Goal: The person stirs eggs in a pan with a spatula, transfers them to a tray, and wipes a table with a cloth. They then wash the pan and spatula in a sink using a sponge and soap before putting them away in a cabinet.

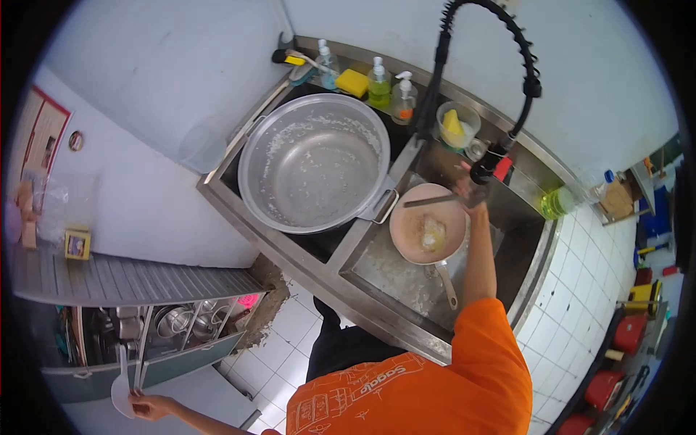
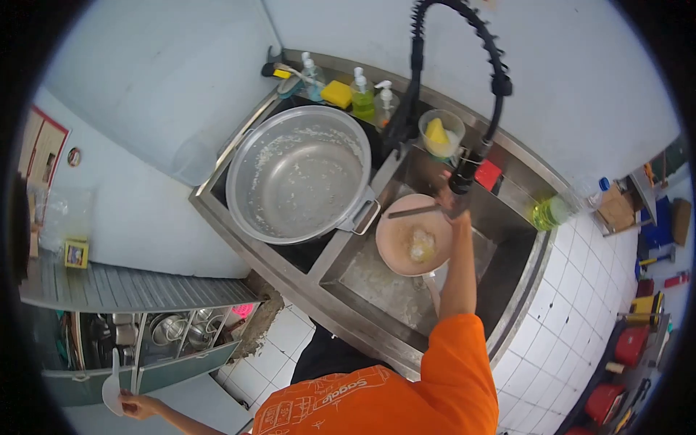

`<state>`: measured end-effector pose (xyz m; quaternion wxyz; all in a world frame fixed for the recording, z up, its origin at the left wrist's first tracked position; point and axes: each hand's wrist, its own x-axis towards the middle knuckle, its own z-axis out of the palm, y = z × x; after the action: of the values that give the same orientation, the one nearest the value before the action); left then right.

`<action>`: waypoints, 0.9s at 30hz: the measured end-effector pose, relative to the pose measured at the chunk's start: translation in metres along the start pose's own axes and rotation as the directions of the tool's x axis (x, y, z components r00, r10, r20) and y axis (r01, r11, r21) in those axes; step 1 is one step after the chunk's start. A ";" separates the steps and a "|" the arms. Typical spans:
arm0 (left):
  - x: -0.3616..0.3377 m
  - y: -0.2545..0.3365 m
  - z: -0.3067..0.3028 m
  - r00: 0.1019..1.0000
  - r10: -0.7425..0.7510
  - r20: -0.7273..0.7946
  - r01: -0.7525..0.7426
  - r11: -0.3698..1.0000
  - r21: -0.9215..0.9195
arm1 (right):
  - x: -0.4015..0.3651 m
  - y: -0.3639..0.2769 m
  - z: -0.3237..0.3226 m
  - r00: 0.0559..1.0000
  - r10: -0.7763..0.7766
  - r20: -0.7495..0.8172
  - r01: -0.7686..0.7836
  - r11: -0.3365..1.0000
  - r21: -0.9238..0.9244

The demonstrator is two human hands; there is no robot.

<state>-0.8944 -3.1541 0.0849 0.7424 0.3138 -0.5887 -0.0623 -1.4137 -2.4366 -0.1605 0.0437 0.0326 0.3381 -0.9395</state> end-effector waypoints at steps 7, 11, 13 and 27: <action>-0.050 0.018 0.026 0.988 -0.151 -0.005 0.151 0.984 0.090 | -0.079 -0.021 -0.074 0.862 0.038 -0.505 -0.231 0.917 -0.325; -0.069 -0.004 0.035 0.918 -0.385 0.091 0.384 0.923 0.027 | -0.112 0.004 -0.055 0.966 -0.254 0.044 0.118 0.281 -0.952; -0.070 -0.012 0.039 0.922 -0.359 0.146 0.378 0.916 -0.135 | -0.083 0.017 -0.104 0.869 -0.468 -0.164 -0.041 0.261 -0.964; -0.035 -0.159 -0.058 0.647 -0.717 0.258 0.750 0.539 -0.384 | -0.371 0.275 0.737 0.470 0.323 0.822 0.762 0.322 -0.562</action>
<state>-0.8072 -3.2418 -0.0364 0.6781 0.3443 -0.3958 -0.5148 -1.0397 -3.0958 0.2665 0.0530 -0.5173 0.7280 -0.4469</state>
